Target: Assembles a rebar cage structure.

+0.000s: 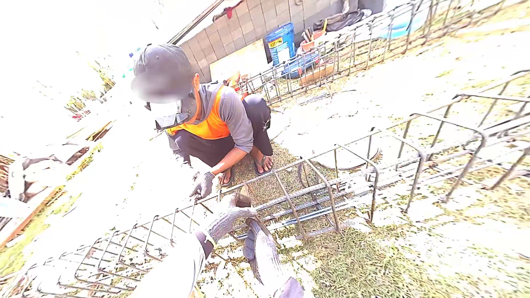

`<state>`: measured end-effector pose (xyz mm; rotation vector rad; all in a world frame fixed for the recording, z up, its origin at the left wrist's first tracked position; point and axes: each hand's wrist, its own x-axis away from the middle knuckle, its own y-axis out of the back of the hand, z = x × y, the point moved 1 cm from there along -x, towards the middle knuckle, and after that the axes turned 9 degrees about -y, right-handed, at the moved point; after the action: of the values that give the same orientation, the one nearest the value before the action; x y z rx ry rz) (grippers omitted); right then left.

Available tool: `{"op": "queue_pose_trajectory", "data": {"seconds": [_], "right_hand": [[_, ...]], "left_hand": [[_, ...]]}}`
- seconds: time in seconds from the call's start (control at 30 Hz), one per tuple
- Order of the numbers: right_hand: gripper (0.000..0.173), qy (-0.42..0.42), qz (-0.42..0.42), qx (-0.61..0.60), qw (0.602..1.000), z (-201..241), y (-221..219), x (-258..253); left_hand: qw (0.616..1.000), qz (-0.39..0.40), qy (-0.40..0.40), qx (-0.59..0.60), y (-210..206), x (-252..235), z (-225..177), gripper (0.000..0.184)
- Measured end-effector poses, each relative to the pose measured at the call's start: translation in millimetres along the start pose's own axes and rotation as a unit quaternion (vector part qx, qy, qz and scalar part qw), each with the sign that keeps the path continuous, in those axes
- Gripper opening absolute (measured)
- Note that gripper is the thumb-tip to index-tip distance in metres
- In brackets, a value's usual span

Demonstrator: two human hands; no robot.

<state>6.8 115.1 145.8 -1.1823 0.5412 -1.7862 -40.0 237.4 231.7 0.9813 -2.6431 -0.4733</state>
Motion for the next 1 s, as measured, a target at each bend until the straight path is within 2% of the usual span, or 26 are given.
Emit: {"op": "queue_pose_trajectory", "data": {"seconds": [0.1,0.17,0.27,0.43,0.53,0.63,0.77,0.9,1.0], "right_hand": [[0.028,-0.060,-0.069,0.089,0.992,15,-15,33],[0.028,0.007,0.001,-0.005,1.000,1,-2,10],[0.028,-0.038,-0.048,-0.022,0.998,16,-16,16],[0.028,-0.026,-0.045,-0.018,0.998,7,-12,5],[0.032,0.001,-0.053,0.031,0.998,-1,-8,-1],[0.035,0.038,-0.108,0.133,0.984,5,-19,16],[0.036,0.114,-0.175,0.349,0.914,24,-23,31],[0.036,0.108,-0.124,0.497,0.852,51,-27,50],[0.034,0.101,-0.094,0.624,0.769,68,-23,50]], "left_hand": [[1.000,-0.008,0.018,0.000,-1,2,-2,0.039],[0.999,-0.017,0.034,-0.005,-3,5,-11,0.033],[0.997,-0.034,0.057,-0.038,-9,10,-29,0.021],[0.996,-0.060,0.028,-0.056,-9,12,-25,0.028],[0.998,-0.037,0.000,-0.057,-5,10,-10,0.028],[0.993,-0.063,-0.016,-0.102,-8,11,-6,0.024],[0.980,-0.078,-0.018,-0.183,-12,14,-8,0.022],[0.979,-0.070,-0.016,-0.192,-12,17,-10,0.024],[0.975,-0.065,-0.014,-0.213,-14,19,-13,0.024]]}}
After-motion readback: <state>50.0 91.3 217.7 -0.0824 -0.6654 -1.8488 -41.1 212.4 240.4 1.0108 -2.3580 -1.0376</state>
